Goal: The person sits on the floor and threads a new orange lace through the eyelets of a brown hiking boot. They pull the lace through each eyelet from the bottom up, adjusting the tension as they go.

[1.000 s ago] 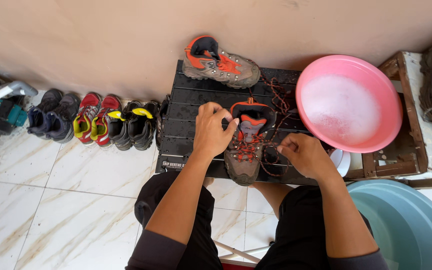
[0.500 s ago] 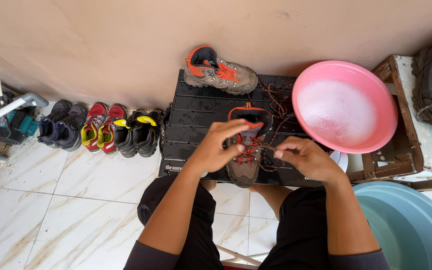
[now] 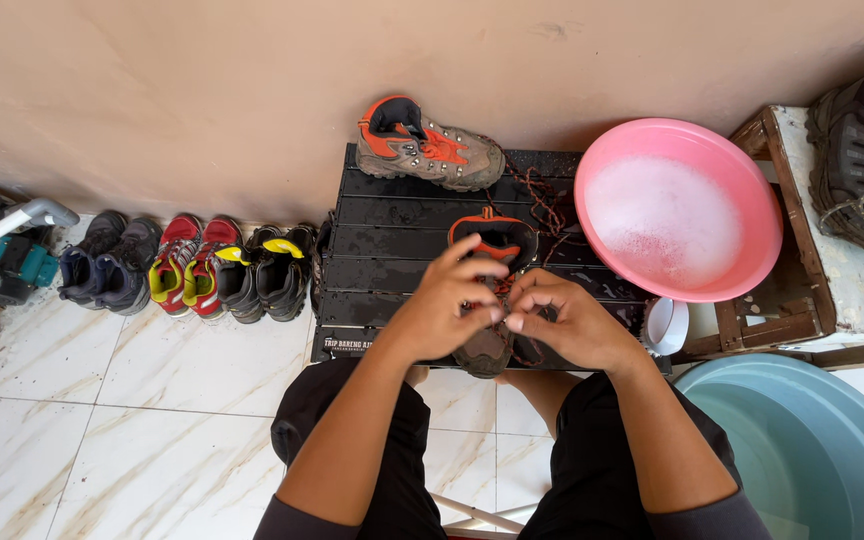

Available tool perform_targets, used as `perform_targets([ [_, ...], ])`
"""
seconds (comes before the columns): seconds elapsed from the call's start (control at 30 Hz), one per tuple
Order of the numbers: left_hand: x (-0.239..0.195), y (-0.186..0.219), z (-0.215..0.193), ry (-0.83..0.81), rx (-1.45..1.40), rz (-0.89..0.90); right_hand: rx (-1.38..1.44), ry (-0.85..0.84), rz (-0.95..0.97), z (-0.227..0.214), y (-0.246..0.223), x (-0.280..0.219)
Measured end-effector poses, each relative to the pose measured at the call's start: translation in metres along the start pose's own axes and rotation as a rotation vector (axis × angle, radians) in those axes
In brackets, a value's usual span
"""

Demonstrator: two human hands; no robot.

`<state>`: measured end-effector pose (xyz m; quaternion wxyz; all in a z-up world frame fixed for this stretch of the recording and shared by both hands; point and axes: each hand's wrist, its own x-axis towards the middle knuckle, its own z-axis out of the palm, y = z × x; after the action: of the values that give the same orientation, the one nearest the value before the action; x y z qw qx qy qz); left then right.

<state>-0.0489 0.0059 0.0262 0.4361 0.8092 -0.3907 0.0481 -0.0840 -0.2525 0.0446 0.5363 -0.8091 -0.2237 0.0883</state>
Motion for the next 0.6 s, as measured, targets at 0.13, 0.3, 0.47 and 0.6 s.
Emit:
perform_targets([
  [0.13, -0.002, -0.021, -0.041, 0.255, -0.098, -0.007, -0.003, -0.002, 0.088, -0.007, 0.000, -0.003],
  [0.3, -0.026, -0.042, -0.054, 0.342, 0.614, -0.925, -0.373, 0.214, 0.289, -0.016, 0.032, -0.003],
  [0.47, -0.011, -0.021, -0.046, 0.123, 0.608, -0.774, -0.469, 0.230, 0.477, 0.000, 0.067, 0.012],
  [0.6, 0.003, 0.002, -0.014, 0.108, 0.523, -0.381, -0.588, 0.154, 0.490, 0.017, 0.048, 0.015],
])
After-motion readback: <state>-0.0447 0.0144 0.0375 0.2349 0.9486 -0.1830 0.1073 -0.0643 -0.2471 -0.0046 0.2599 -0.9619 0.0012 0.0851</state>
